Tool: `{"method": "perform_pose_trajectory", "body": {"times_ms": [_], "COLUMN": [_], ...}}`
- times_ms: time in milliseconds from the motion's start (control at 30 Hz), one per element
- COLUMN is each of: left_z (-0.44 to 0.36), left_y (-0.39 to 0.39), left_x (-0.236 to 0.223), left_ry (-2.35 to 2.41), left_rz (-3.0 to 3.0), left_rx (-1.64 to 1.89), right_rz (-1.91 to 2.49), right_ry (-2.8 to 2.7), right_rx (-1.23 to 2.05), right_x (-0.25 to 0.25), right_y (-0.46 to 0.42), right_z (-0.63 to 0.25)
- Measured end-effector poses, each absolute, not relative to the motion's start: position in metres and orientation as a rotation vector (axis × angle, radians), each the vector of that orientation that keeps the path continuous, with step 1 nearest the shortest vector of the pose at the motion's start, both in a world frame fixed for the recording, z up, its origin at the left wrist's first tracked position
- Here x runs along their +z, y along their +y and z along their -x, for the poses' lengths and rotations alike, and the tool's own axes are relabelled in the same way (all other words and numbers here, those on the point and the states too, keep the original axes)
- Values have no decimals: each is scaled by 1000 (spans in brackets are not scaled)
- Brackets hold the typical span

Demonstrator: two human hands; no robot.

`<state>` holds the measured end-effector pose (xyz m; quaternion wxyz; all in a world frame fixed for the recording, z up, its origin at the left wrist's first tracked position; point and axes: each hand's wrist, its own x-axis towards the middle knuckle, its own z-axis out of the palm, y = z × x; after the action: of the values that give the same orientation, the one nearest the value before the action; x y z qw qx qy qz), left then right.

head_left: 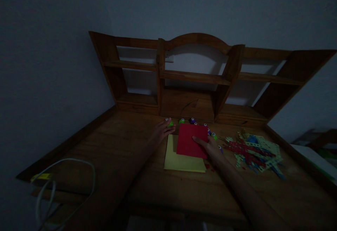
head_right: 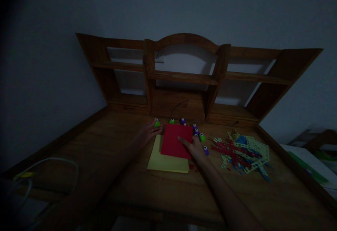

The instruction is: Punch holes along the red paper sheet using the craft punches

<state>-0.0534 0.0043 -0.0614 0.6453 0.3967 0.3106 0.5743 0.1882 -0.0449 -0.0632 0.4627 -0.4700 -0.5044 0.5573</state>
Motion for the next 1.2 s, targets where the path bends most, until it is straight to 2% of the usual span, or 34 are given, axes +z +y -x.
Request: {"method": "perform_pose_trajectory", "body": {"times_ms": [233,767,967,1200], "left_z": [57,66,65,68], "left_y": [0,7,8,1], "left_x": [-60,-60,-53,-43], "left_ry": [647,532,541,445], "left_rz": [-833,-222,-274,-431], "left_rx": [1310,1292,1283,1439], "right_rz": [1171,1224,1231,1208], "right_ry": [-1232,-1218,-1219,-1231], "right_rx": [1356,1387,1379,1382], "right_x": [-62,-59,-56,-58], "right_y": [-45,-46,-47,-47], "right_z": [-187,-187,-188,-189]}}
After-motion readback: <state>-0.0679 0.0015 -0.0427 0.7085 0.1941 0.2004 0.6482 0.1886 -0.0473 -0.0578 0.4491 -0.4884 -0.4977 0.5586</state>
